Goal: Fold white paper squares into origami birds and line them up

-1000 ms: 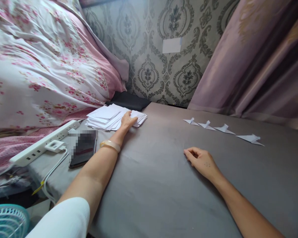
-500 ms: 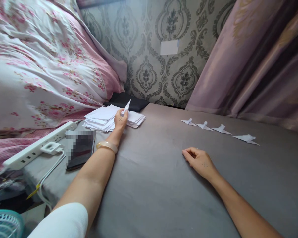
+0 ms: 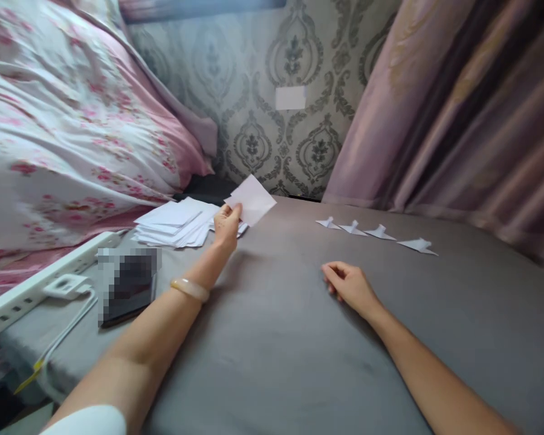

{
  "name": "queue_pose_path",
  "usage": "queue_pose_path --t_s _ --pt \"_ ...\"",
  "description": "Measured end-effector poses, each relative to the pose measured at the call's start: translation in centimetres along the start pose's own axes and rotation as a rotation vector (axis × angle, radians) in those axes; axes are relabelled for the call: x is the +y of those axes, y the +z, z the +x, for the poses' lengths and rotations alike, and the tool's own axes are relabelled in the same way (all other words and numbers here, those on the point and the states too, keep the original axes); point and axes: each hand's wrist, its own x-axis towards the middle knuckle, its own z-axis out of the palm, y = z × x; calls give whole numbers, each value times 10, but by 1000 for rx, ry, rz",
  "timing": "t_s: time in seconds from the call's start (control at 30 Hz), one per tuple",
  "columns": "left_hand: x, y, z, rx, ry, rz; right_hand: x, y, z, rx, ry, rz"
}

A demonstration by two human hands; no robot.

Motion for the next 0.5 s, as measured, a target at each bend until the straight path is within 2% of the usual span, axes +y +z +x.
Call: queue_pose_path --t_s 0.03,0.1,0.17,0.27,0.33,0.43,0.5 --pt "3 13 -20 -190 -132 -165 -5 -3 -1 49 19 83" --pt "12 33 -63 -461 -370 -366 -15 -12 -3 143 72 246" --pt "21 42 -102 -634 -501 -414 -22 -22 -9 125 120 377" --pt "33 43 -140 -840 -661 -382 -21 -28 -26 97 138 377" --pt "35 40 -151 -914 -739 -341 -15 -26 -41 74 146 345" --pt "33 38 -154 -903 -764 -266 -7 -19 -59 44 164 325" --pt "31 37 -152 -886 -760 -213 -5 -15 -66 73 122 281"
